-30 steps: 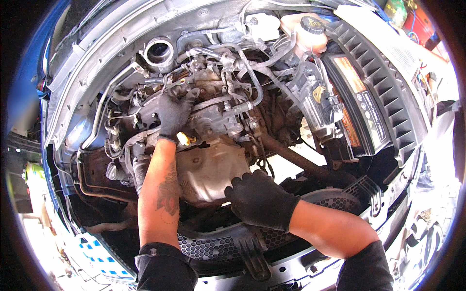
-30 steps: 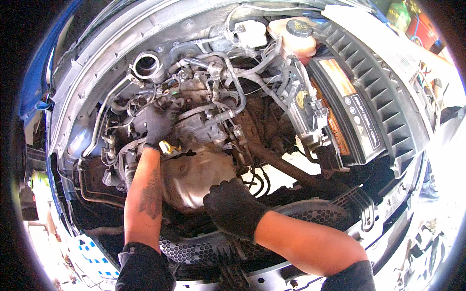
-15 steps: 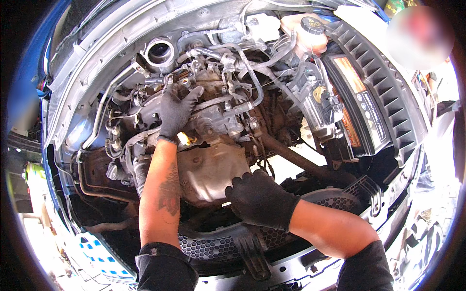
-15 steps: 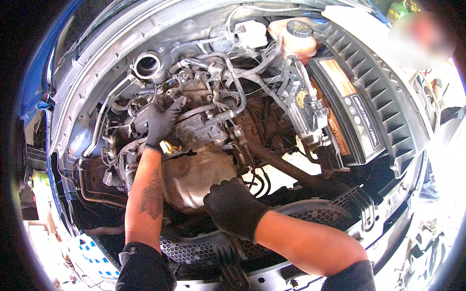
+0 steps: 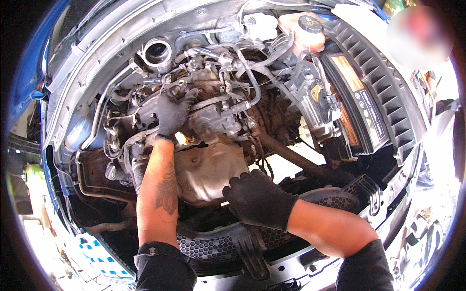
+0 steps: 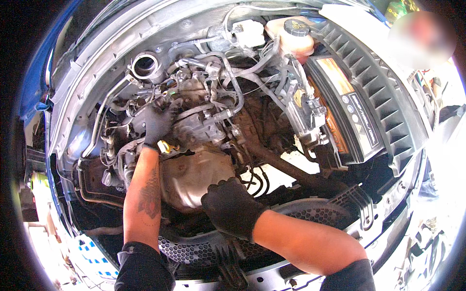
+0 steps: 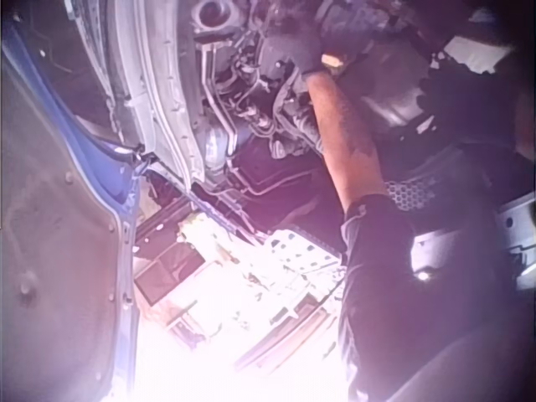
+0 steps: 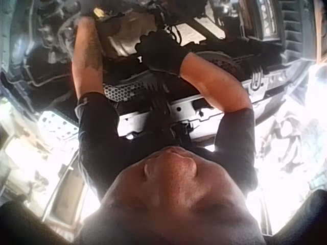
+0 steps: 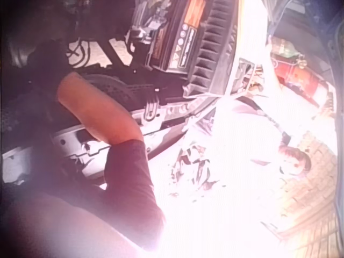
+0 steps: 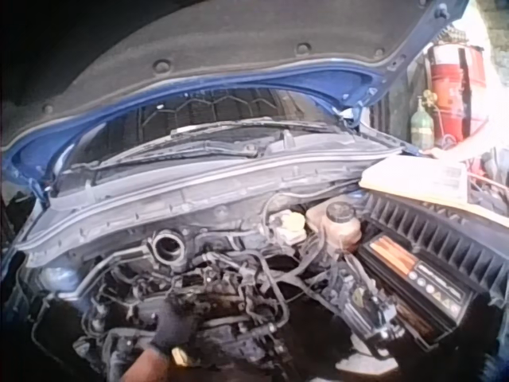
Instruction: The person is using a socket wrench to work on components within a car's engine bay. They loosen or tighten bolts on the engine block while another person assists by holding parts.
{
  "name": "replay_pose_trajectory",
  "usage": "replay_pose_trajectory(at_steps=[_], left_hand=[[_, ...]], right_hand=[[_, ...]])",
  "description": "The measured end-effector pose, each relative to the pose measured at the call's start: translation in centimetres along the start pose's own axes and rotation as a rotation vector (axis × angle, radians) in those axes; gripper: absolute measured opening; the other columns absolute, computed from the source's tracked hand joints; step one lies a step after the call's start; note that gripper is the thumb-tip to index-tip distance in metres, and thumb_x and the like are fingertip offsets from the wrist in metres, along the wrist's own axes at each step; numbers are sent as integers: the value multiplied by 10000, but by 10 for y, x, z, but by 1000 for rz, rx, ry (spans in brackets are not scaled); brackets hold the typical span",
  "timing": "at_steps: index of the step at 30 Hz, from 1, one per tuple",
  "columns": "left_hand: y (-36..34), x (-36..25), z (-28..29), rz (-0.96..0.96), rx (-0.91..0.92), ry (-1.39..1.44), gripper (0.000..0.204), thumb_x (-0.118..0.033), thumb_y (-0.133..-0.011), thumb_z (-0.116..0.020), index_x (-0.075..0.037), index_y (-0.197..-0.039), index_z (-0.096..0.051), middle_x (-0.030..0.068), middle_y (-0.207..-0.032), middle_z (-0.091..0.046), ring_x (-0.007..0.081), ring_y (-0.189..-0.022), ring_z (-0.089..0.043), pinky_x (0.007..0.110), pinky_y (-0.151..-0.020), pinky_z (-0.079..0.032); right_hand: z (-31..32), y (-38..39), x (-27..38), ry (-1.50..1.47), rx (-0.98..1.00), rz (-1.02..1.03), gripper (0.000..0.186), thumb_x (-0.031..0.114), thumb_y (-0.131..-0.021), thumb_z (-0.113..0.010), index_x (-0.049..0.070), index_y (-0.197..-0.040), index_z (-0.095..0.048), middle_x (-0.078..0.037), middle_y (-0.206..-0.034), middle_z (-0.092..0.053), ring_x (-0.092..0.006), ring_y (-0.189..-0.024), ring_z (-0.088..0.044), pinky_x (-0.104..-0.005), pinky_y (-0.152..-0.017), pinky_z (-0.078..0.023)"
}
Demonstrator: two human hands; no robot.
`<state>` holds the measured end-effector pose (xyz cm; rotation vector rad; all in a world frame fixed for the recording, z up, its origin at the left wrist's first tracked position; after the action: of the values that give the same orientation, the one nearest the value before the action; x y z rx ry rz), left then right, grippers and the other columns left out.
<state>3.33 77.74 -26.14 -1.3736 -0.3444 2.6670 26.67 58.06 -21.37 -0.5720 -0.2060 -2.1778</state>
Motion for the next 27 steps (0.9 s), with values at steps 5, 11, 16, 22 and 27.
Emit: replay_pose_trajectory(at_steps=[5, 11, 16, 22, 27], left_hand=[[-5, 9, -20, 78, -20, 83, 551, -387, -933, -755, -1, -1303, -622, 162, -1233, -696, 292, -1143, -635, 410, -1045, -462], [-3, 30, -4, -56, 112, 52, 242, -155, -988, -672, 6, -1168, -687, 90, -1089, -731, 178, -985, -637, 344, -916, -485], [-1, 46, -12, -159, -9, -159, 230, -211, -974, -693, -5, -1074, -689, 103, -995, -726, 229, -904, -649, 382, -864, -498], [-3, -6, -23, -90, -56, 104, 273, -221, -900, -799, -1, -1020, -690, 65, -931, -740, 141, -821, -636, 346, -774, -514], [-3, 9, 4, 77, 8, -42, 292, -209, -907, -787, 8, -1080, -696, 89, -954, -746, 144, -851, -656, 332, -793, -518]], right_hand=[[-42, 10, -15, -76, -207, 2, 160, 181, -730, -662, 22, -735, -679, -207, -745, -657, -398, -690, -655, -548, -682, -509], [-40, 4, 0, 72, -137, -4, 166, 215, -736, -669, 55, -704, -699, -173, -726, -655, -365, -674, -650, -494, -662, -490], [-34, 7, 4, 96, -196, -43, 129, 199, -768, -669, 81, -719, -691, -135, -777, -654, -326, -746, -648, -463, -698, -486], [-16, 13, -7, -7, -134, -12, 105, 184, -799, -651, 79, -796, -651, -119, -783, -638, -302, -756, -642, -464, -686, -486], [-12, 8, -1, -17, -123, 25, 95, 171, -797, -654, 80, -819, -634, -118, -778, -630, -295, -731, -651, -463, -653, -499]])
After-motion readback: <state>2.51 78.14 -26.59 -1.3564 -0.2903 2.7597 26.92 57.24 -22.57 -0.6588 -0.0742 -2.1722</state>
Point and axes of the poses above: each hand's wrist, its own y-axis away from the middle knuckle, its own z-axis out of the back of the hand, x = y × z, the point moved 2 cm from there along -y, towards the middle knuckle
